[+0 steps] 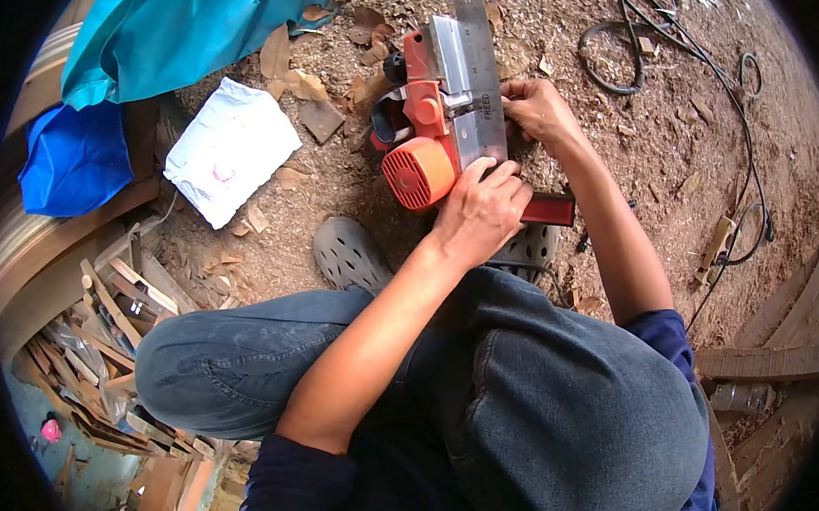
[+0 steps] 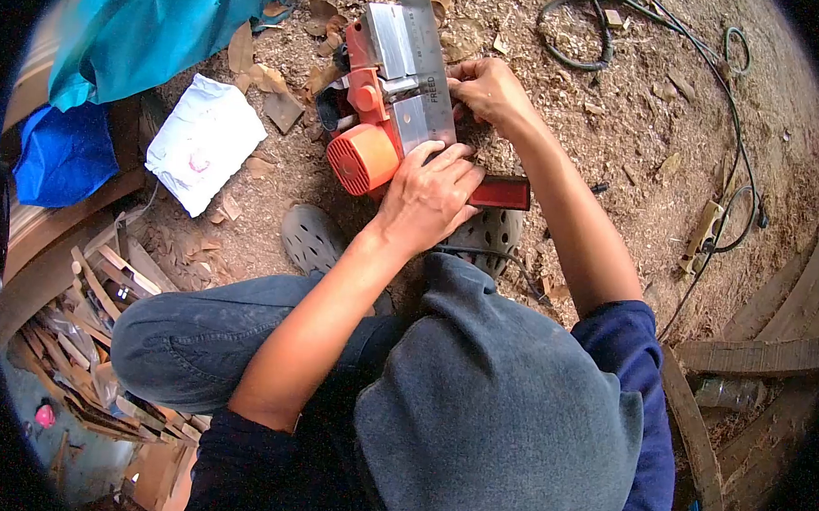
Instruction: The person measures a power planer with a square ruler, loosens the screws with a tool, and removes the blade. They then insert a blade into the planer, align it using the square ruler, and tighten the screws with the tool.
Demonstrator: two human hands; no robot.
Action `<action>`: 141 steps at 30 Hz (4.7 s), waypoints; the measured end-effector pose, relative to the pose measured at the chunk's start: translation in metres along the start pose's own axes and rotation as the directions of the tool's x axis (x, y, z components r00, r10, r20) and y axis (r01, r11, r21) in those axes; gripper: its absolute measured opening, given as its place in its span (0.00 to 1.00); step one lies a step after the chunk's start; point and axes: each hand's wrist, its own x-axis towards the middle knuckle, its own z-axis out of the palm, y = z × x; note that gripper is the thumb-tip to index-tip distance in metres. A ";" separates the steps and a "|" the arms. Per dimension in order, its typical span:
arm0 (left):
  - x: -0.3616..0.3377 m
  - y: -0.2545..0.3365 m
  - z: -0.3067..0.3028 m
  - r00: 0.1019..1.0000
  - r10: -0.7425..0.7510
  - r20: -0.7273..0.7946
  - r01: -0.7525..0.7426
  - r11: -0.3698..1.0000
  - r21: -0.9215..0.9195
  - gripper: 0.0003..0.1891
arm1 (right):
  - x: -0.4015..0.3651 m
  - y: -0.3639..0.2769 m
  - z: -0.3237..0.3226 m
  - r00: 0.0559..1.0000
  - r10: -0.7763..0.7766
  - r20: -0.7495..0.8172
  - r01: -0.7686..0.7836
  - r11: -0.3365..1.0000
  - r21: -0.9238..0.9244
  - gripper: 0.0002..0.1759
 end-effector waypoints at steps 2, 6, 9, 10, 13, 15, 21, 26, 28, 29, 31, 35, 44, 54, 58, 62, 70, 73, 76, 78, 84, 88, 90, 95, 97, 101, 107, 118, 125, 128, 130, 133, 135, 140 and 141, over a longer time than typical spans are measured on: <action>0.000 0.000 0.000 1.000 0.002 0.004 -0.002 1.000 0.006 0.26 | -0.001 0.000 0.000 1.000 -0.008 0.002 0.008 1.000 0.020 0.13; 0.000 0.000 0.001 1.000 0.004 0.008 -0.004 1.000 0.002 0.27 | -0.002 -0.001 0.001 1.000 -0.011 0.008 0.011 0.999 0.037 0.12; 0.000 0.000 0.001 1.000 0.005 0.008 -0.005 1.000 -0.001 0.27 | -0.003 -0.003 -0.001 1.000 -0.007 0.027 0.006 0.999 0.031 0.11; 0.000 0.000 0.000 1.000 0.005 0.006 -0.004 1.000 -0.008 0.27 | -0.003 -0.003 -0.001 1.000 -0.003 0.025 0.004 1.000 -0.016 0.11; 0.001 0.001 -0.001 1.000 -0.001 0.031 0.001 1.000 -0.010 0.27 | -0.003 -0.002 0.001 0.999 -0.039 0.014 0.041 0.994 -0.101 0.11; 0.001 0.001 -0.001 1.000 -0.002 0.025 0.002 1.000 -0.014 0.27 | -0.003 0.001 0.000 0.997 -0.080 0.008 0.080 0.987 -0.139 0.12; 0.000 0.000 0.000 1.000 -0.002 0.011 0.003 1.000 -0.019 0.27 | -0.007 -0.003 0.002 0.999 -0.031 -0.015 0.030 0.998 -0.057 0.12; 0.002 -0.001 0.000 1.000 0.000 0.013 0.000 1.000 -0.012 0.27 | -0.009 -0.007 0.001 1.000 -0.010 -0.004 0.010 0.998 -0.060 0.12; 0.002 -0.002 0.001 1.000 -0.006 0.004 0.006 1.000 -0.020 0.26 | -0.010 -0.011 0.001 1.000 -0.004 -0.013 0.003 0.997 -0.072 0.12; 0.002 -0.002 0.001 1.000 -0.006 0.004 0.006 1.000 -0.022 0.26 | -0.010 -0.011 0.001 1.000 0.002 -0.023 -0.004 0.996 -0.084 0.12; 0.003 -0.002 0.002 1.000 -0.010 0.004 0.010 1.000 -0.009 0.27 | -0.008 -0.008 0.002 1.000 -0.012 -0.026 0.010 0.997 -0.073 0.12; 0.003 -0.002 -0.001 1.000 -0.011 0.012 0.012 1.000 -0.017 0.27 | 0.000 -0.006 0.000 1.000 -0.016 -0.022 0.014 0.995 -0.103 0.13; -0.006 0.006 -0.010 1.000 -0.017 0.011 0.017 1.000 -0.018 0.29 | 0.001 -0.005 -0.002 0.996 -0.066 0.063 0.068 0.997 -0.025 0.19; -0.014 0.017 -0.032 0.997 -0.071 0.043 0.071 0.997 -0.007 0.29 | -0.005 -0.012 -0.002 0.997 -0.029 0.068 0.032 0.998 -0.050 0.21; -0.017 0.017 -0.034 0.996 -0.072 0.047 0.074 0.996 -0.040 0.29 | -0.008 -0.015 -0.001 0.998 -0.016 0.057 0.019 0.998 -0.058 0.15; -0.018 0.016 -0.033 0.996 -0.079 0.038 0.082 0.994 -0.068 0.29 | -0.004 -0.010 -0.004 0.996 -0.024 0.087 0.027 0.999 -0.036 0.16; -0.018 0.015 -0.034 0.996 -0.079 0.038 0.081 0.994 -0.078 0.29 | -0.009 -0.011 -0.003 0.996 -0.022 0.083 0.026 0.999 -0.047 0.16; -0.018 0.016 -0.035 0.996 -0.081 0.040 0.084 0.993 -0.083 0.29 | -0.010 -0.012 -0.004 0.996 -0.026 0.085 0.030 0.998 -0.046 0.16; -0.018 0.016 -0.036 0.996 -0.081 0.043 0.085 0.993 -0.084 0.29 | -0.011 -0.011 -0.003 0.997 -0.034 0.068 0.036 0.999 -0.023 0.15; -0.018 0.016 -0.035 0.996 -0.082 0.039 0.085 0.993 -0.085 0.29 | -0.010 -0.010 -0.001 0.998 -0.040 0.050 0.040 0.999 -0.005 0.15; -0.018 0.016 -0.034 0.996 -0.082 0.038 0.085 0.992 -0.093 0.29 | -0.007 -0.011 -0.004 0.996 -0.021 0.092 0.026 0.998 -0.053 0.16; -0.018 0.015 -0.035 0.996 -0.079 0.032 0.081 0.993 -0.087 0.29 | -0.006 -0.009 0.000 0.998 -0.023 0.050 0.024 0.999 -0.032 0.17; -0.017 0.016 -0.036 0.996 -0.081 0.033 0.084 0.992 -0.090 0.29 | -0.006 -0.009 0.001 0.999 -0.022 0.042 0.022 1.000 -0.013 0.18; -0.017 0.016 -0.036 0.995 -0.086 0.043 0.090 0.991 -0.095 0.29 | -0.003 -0.006 0.000 0.999 -0.027 0.036 0.028 0.999 -0.018 0.18; -0.017 0.016 -0.036 0.996 -0.083 0.037 0.085 0.993 -0.083 0.29 | -0.003 -0.003 -0.001 0.998 -0.033 0.046 0.032 0.999 0.009 0.17; -0.018 0.016 -0.035 0.996 -0.083 0.035 0.085 0.993 -0.084 0.29 | -0.005 -0.003 0.000 0.997 -0.061 0.054 0.061 0.998 0.010 0.16; -0.017 0.016 -0.036 0.996 -0.084 0.033 0.087 0.991 -0.099 0.30 | -0.006 -0.005 0.001 0.996 -0.062 0.057 0.063 0.998 -0.013 0.16; -0.017 0.016 -0.036 0.995 -0.088 0.052 0.092 0.991 -0.093 0.30 | -0.009 -0.014 0.003 1.000 -0.024 0.010 0.024 0.999 -0.034 0.19; -0.018 0.016 -0.035 0.995 -0.084 0.044 0.088 0.992 -0.085 0.29 | -0.007 -0.012 0.000 0.998 -0.047 0.047 0.050 0.998 -0.048 0.17; -0.018 0.016 -0.035 0.995 -0.087 0.049 0.091 0.992 -0.088 0.29 | -0.009 -0.012 -0.002 0.996 -0.059 0.069 0.064 0.995 -0.081 0.16; -0.018 0.015 -0.035 0.996 -0.083 0.039 0.086 0.993 -0.085 0.30 | -0.009 -0.012 -0.002 0.996 -0.061 0.065 0.066 0.994 -0.090 0.16; -0.017 0.016 -0.036 0.996 -0.084 0.036 0.087 0.992 -0.092 0.30 | -0.010 -0.013 0.000 0.997 -0.063 0.048 0.066 0.995 -0.076 0.16; -0.017 0.016 -0.035 0.996 -0.084 0.037 0.088 0.992 -0.095 0.30 | -0.010 -0.014 0.001 0.997 -0.062 0.037 0.064 0.997 -0.053 0.17; -0.017 0.015 -0.036 0.995 -0.084 0.053 0.089 0.991 -0.102 0.30 | -0.020 -0.027 0.000 0.999 -0.029 0.025 0.032 0.991 -0.127 0.21; -0.016 0.015 -0.036 0.995 -0.083 0.054 0.088 0.992 -0.091 0.29 | -0.028 -0.030 -0.003 0.999 -0.032 0.022 0.034 0.992 -0.123 0.21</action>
